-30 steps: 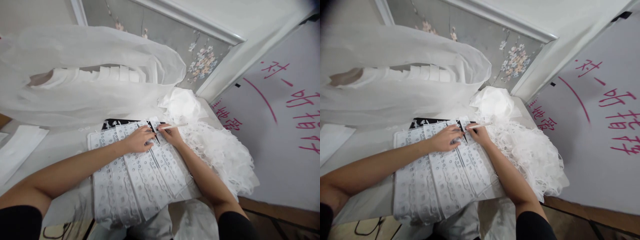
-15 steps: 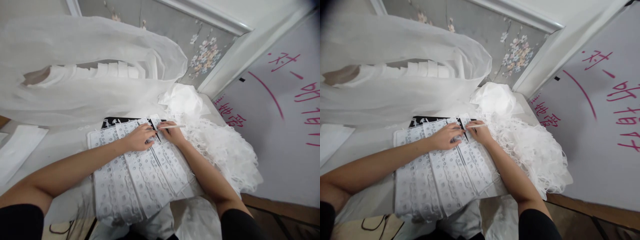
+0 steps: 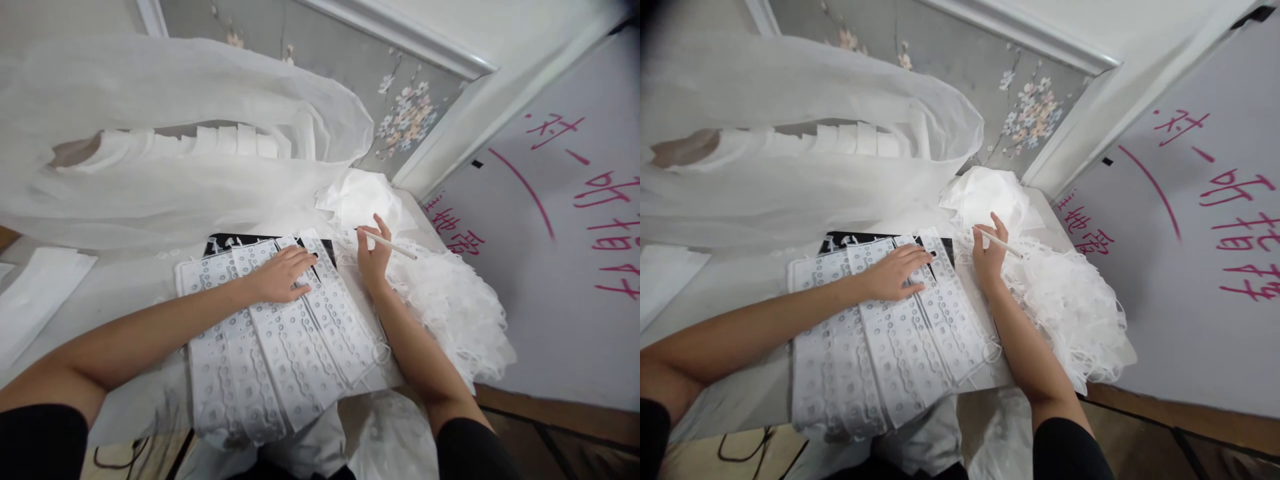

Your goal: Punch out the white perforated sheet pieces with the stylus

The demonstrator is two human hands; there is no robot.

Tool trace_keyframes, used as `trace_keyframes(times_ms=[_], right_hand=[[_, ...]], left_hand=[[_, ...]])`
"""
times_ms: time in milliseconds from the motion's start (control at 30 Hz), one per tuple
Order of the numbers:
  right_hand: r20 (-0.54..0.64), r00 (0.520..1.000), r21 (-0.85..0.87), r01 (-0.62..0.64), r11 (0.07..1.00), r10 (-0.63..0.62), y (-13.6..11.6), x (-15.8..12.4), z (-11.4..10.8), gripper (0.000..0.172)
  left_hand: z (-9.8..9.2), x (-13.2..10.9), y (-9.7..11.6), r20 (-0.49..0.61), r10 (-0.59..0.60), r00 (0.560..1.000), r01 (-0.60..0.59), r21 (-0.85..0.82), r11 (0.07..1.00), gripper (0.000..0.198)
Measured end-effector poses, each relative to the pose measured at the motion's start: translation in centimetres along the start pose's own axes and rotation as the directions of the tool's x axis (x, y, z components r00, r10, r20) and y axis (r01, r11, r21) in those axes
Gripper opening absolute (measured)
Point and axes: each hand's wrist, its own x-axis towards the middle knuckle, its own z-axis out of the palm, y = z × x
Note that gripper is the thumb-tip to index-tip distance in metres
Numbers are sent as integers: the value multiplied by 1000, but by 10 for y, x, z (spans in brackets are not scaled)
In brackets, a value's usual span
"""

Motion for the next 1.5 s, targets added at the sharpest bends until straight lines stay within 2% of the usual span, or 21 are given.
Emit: trace_keyframes(times_ms=[67,167,233,367,433,533,600,667,733,800,900,967,1033,1200,1333,1500], right_hand=[[48,999,52,13,999,-16,-5,-3,2,23],[183,982,139,31,990,-57,-16,-5,11,21],[270,962,194,-5,981,-49,-22,-2,17,21],[483,876,238,-156,959,23,-29,10,28,27],[541,840,265,-202,943,28,-29,13,34,30],[558,829,310,-256,916,43,-25,9,44,34],[556,828,303,-280,911,69,-21,5,50,37],[558,826,277,-276,920,80,-19,1,52,40],[569,820,258,-258,931,70,-18,-2,51,41],[576,815,252,-251,935,63,-20,-3,49,42],[532,843,265,-249,932,74,-23,-3,47,38],[483,873,282,-236,930,75,-23,-4,46,37],[472,879,291,-231,929,71,-23,-5,45,41],[540,837,271,-274,923,89,-22,-6,46,40],[561,826,260,-240,935,56,-23,-5,45,36],[576,810,192,-260,946,106,-22,-2,44,39]], left_hand=[[2,-1,2,8,32,999,-32,16,999,49],[4,-1,2,92,98,991,-96,-28,995,55],[4,-1,2,145,149,978,-141,-66,988,60],[2,-2,7,175,221,959,-203,-118,972,72],[0,-2,11,185,235,954,-208,-152,966,74],[-5,-2,16,171,278,945,-235,-235,943,67],[-7,-1,17,148,300,942,-244,-309,919,48],[-6,2,16,144,247,958,-182,-362,915,36],[-3,4,14,162,160,974,-89,-376,922,46],[3,5,13,179,107,978,-39,-350,936,62],[8,5,14,196,140,971,-80,-283,956,74],[8,4,16,201,152,968,-106,-221,969,71],[5,3,19,203,129,971,-101,-143,985,65],[-4,3,19,197,31,980,-40,44,998,55],[-6,5,14,209,-49,977,35,73,997,54],[-9,5,8,233,-138,963,122,82,989,52]])
